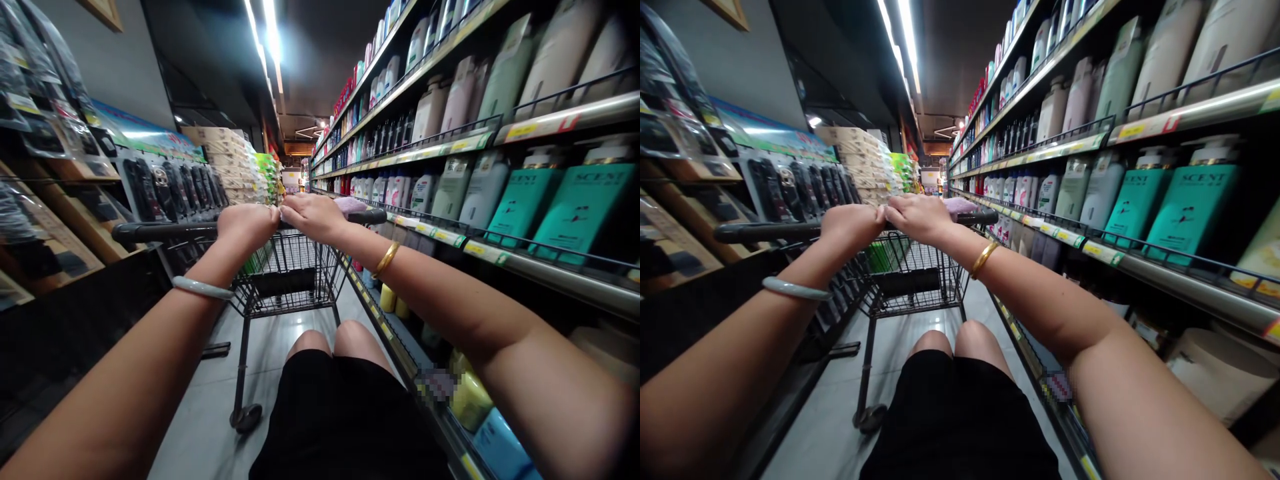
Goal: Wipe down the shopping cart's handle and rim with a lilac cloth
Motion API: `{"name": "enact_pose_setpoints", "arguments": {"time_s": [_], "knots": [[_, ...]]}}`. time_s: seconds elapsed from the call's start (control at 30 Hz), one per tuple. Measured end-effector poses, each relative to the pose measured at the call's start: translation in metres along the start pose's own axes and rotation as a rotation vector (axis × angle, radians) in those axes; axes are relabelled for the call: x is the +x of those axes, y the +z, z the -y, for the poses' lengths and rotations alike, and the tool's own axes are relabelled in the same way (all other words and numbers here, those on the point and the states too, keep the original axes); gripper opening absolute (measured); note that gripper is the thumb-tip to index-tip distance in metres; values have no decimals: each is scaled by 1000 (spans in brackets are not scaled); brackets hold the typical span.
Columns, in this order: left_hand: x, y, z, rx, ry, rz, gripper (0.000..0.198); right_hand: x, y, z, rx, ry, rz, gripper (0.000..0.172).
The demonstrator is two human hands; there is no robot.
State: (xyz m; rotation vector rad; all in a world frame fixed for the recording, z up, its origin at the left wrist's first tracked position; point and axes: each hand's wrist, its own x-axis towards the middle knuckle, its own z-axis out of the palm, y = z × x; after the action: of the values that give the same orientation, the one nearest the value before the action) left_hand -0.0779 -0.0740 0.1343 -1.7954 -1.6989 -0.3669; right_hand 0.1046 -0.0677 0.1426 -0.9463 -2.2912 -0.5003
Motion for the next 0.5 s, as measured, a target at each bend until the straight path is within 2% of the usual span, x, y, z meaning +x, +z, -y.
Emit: {"name": "enact_pose_setpoints", "arguments": {"time_s": [0.07, 0.13, 0.2, 0.27, 0.37, 0.5], "knots": [[-1, -1, 1, 3, 9, 3, 72, -7, -3, -8, 22, -90, 32, 46], [-3, -1, 1, 9, -5, 10, 70, -14, -9, -26, 15, -83, 58, 48], [-4, -2, 0, 13, -25, 16, 68, -23, -14, -41, -43, 34, 41, 52], [-5, -3, -3, 5, -51, 19, 68, -30, -15, -46, -113, 165, -15, 56], [-6, -6, -6, -12, -36, 19, 67, -35, -8, -31, -144, 252, -107, 60], [5, -9, -2, -225, -59, -6, 70, -23, 6, 3, -23, 164, -146, 54]]}}
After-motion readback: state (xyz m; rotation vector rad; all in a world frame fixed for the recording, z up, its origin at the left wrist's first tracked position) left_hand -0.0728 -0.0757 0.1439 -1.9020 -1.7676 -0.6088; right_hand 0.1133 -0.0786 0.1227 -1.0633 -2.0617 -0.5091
